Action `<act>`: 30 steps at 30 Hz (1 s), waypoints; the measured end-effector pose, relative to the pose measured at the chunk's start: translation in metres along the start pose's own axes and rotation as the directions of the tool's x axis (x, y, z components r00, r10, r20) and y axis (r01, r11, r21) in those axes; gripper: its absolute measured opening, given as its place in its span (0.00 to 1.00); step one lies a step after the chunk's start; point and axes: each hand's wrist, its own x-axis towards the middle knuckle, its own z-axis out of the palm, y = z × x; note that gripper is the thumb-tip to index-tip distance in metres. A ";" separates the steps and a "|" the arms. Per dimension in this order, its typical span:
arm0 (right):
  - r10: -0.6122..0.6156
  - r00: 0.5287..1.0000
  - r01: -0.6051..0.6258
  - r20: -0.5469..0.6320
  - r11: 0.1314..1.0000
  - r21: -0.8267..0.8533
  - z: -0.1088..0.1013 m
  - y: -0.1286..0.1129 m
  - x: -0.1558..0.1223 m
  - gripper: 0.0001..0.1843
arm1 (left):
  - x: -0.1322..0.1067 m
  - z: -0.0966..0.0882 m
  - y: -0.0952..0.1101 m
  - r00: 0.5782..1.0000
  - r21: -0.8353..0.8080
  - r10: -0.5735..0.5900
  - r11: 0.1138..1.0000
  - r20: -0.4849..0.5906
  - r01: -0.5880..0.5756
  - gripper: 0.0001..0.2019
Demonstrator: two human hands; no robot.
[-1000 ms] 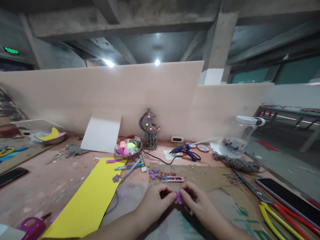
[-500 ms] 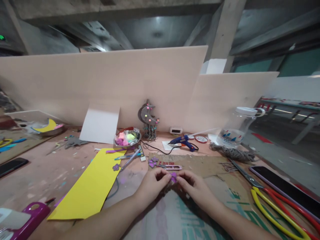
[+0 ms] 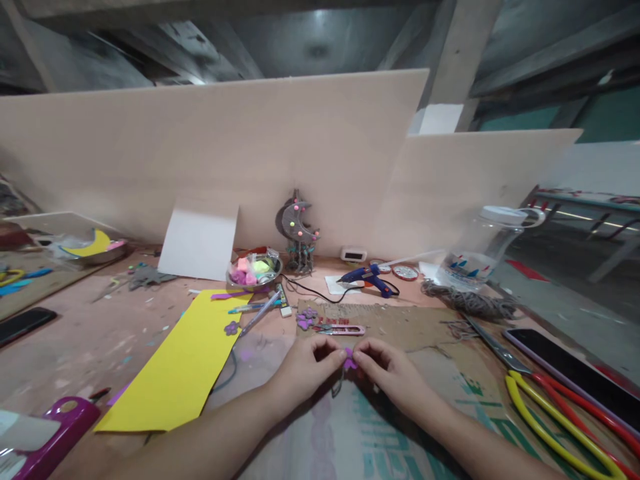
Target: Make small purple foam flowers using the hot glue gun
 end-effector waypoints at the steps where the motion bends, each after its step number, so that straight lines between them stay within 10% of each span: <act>1: 0.002 1.000 -0.002 0.002 1.000 -0.005 -0.001 0.000 0.000 0.18 | 0.000 0.000 0.000 1.000 0.002 -0.015 1.000 0.010 0.015 0.10; 13: -0.036 0.999 0.029 -0.029 0.973 -0.231 -0.013 -0.005 0.003 0.19 | 0.005 0.003 -0.005 0.997 -0.092 -0.072 0.993 -0.003 0.071 0.09; 30: -0.323 0.928 0.087 -0.186 0.674 -0.733 -0.088 -0.011 0.020 0.17 | 0.010 -0.003 -0.010 0.993 -0.342 -0.117 0.933 -0.005 0.108 0.15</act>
